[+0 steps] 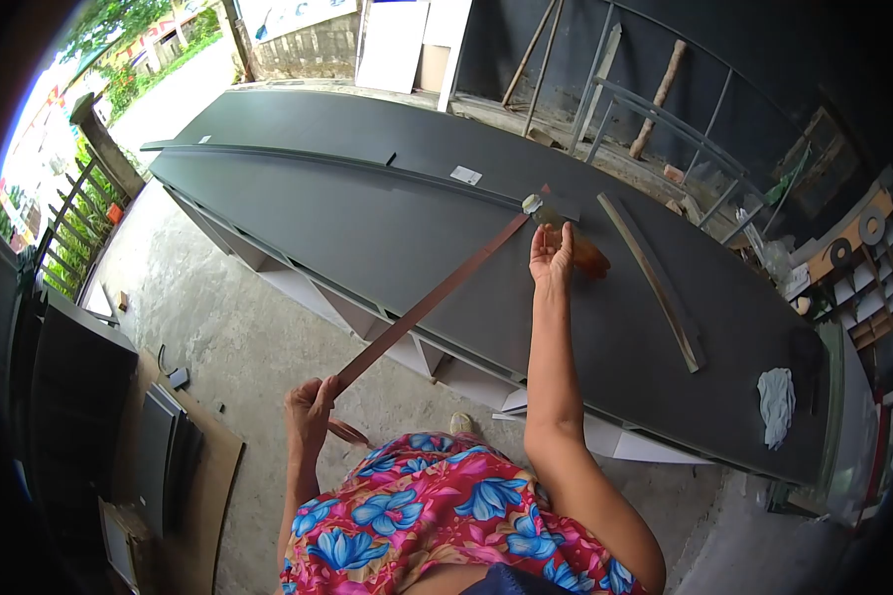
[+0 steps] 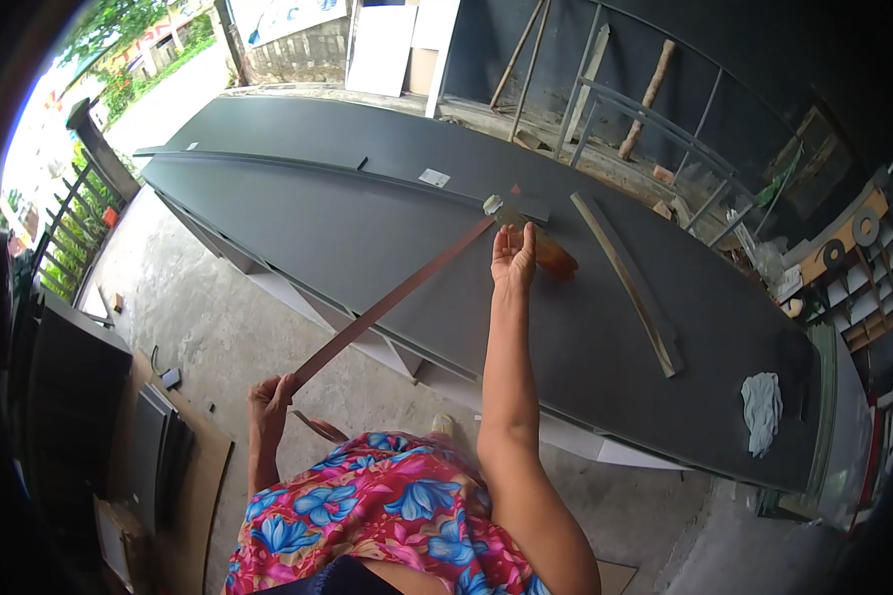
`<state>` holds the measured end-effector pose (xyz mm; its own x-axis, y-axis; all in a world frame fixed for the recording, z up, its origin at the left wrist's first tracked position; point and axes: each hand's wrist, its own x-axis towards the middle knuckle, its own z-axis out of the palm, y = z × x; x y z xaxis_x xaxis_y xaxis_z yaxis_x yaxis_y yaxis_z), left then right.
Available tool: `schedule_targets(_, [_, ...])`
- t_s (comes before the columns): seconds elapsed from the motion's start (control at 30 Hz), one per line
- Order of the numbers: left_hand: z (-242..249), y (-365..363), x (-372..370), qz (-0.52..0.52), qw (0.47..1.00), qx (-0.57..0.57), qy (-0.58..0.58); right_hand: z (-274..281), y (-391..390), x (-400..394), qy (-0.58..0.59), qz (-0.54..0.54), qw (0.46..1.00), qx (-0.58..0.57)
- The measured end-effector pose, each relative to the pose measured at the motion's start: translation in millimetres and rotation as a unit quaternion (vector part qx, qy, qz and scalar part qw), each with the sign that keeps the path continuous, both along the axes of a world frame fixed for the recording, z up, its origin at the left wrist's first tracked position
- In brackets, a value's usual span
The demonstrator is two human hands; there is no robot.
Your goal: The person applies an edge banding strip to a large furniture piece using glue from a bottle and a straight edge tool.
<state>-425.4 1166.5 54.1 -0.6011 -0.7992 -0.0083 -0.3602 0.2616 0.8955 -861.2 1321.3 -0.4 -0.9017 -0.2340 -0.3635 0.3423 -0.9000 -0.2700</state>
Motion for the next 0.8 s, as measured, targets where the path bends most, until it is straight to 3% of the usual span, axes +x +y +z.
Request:
schedule_targets(0.23, [10,4,-5,-0.013,0.998,0.032,0.051,-23,-11,-5,-0.006,0.005,0.994,0.112])
schedule_targets(0.47, [9,0,-5,-0.024,0.997,0.050,0.062,-33,-12,-2,-0.016,0.001,0.989,0.149])
schedule_targets(0.8, [15,-9,-2,-0.089,0.989,0.087,0.082,-30,-26,66,0.007,0.022,0.979,0.204])
